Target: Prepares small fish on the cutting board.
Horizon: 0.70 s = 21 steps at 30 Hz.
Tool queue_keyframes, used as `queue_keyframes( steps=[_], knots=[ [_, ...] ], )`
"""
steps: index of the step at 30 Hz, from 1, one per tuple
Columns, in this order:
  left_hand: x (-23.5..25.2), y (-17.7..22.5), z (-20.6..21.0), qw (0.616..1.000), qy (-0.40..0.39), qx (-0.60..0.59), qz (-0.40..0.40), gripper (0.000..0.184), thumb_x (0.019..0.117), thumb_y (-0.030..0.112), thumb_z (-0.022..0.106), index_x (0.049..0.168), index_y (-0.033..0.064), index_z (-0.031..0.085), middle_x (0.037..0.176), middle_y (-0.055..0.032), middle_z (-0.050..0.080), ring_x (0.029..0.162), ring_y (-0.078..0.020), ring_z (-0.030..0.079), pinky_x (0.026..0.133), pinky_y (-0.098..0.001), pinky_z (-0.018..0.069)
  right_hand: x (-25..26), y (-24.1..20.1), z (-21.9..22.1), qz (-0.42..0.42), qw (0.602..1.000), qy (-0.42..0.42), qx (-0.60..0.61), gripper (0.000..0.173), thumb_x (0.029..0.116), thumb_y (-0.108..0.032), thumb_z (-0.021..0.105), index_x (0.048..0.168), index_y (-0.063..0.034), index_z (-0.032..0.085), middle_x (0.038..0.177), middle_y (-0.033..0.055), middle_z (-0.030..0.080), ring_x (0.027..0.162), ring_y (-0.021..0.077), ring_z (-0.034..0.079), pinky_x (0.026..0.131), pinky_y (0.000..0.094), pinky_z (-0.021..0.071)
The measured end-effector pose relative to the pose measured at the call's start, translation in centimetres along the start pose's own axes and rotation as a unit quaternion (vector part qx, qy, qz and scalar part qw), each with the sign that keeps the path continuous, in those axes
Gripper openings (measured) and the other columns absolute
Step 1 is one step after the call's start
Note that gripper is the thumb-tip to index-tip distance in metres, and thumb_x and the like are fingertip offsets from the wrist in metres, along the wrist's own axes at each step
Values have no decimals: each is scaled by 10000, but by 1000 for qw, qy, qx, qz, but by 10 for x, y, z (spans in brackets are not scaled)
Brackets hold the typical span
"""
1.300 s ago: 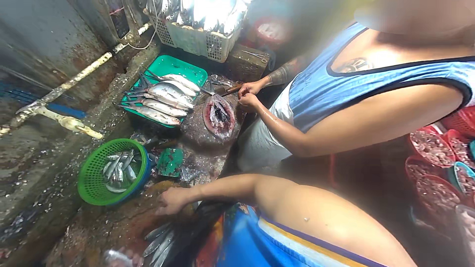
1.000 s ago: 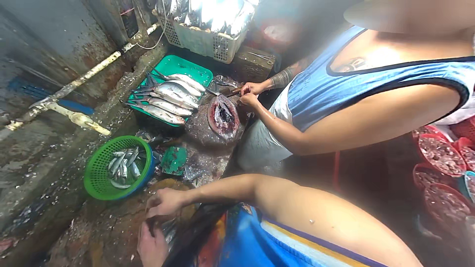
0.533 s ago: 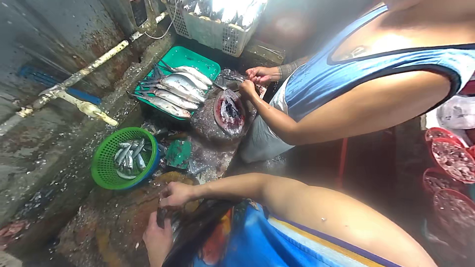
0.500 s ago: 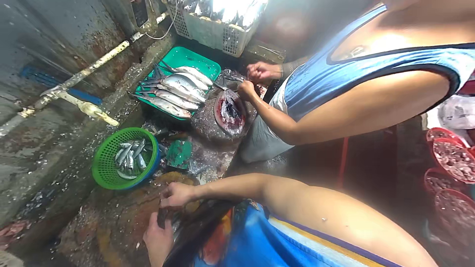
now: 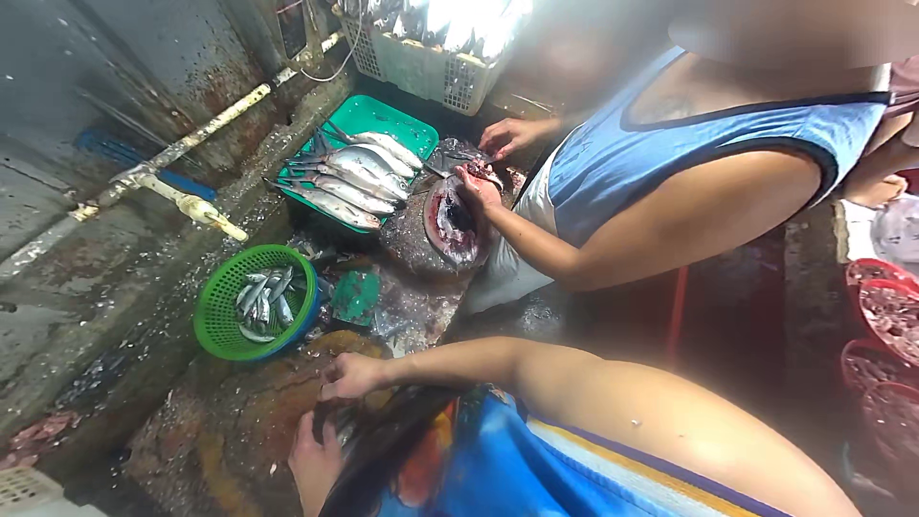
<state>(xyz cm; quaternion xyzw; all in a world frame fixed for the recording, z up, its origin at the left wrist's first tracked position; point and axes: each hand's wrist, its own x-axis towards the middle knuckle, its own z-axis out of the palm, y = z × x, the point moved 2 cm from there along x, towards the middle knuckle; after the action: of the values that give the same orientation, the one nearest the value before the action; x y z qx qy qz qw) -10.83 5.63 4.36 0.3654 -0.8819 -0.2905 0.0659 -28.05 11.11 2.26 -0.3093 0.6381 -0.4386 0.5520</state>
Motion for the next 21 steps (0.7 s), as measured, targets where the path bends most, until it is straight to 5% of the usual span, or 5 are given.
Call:
queue_keyframes(
  steps=[12,21],
  knots=[
    [-9,-2,6,998,-20,-18,-59,497,896,114,709,1349,-44,578,1155,-316,680,1056,-482,672,939,-666,489,0,3,1,12,1000,-3,2,296,1001,-268,659,1066,20,684,890,141,685,745,215,659,724,444,554],
    [-9,-1,8,997,-35,5,-67,446,940,121,682,1352,-26,592,1154,-316,684,1069,-490,671,957,-667,480,0,6,0,16,1000,0,7,307,1005,-286,650,1063,14,685,865,131,684,720,204,652,707,433,552]
  ],
)
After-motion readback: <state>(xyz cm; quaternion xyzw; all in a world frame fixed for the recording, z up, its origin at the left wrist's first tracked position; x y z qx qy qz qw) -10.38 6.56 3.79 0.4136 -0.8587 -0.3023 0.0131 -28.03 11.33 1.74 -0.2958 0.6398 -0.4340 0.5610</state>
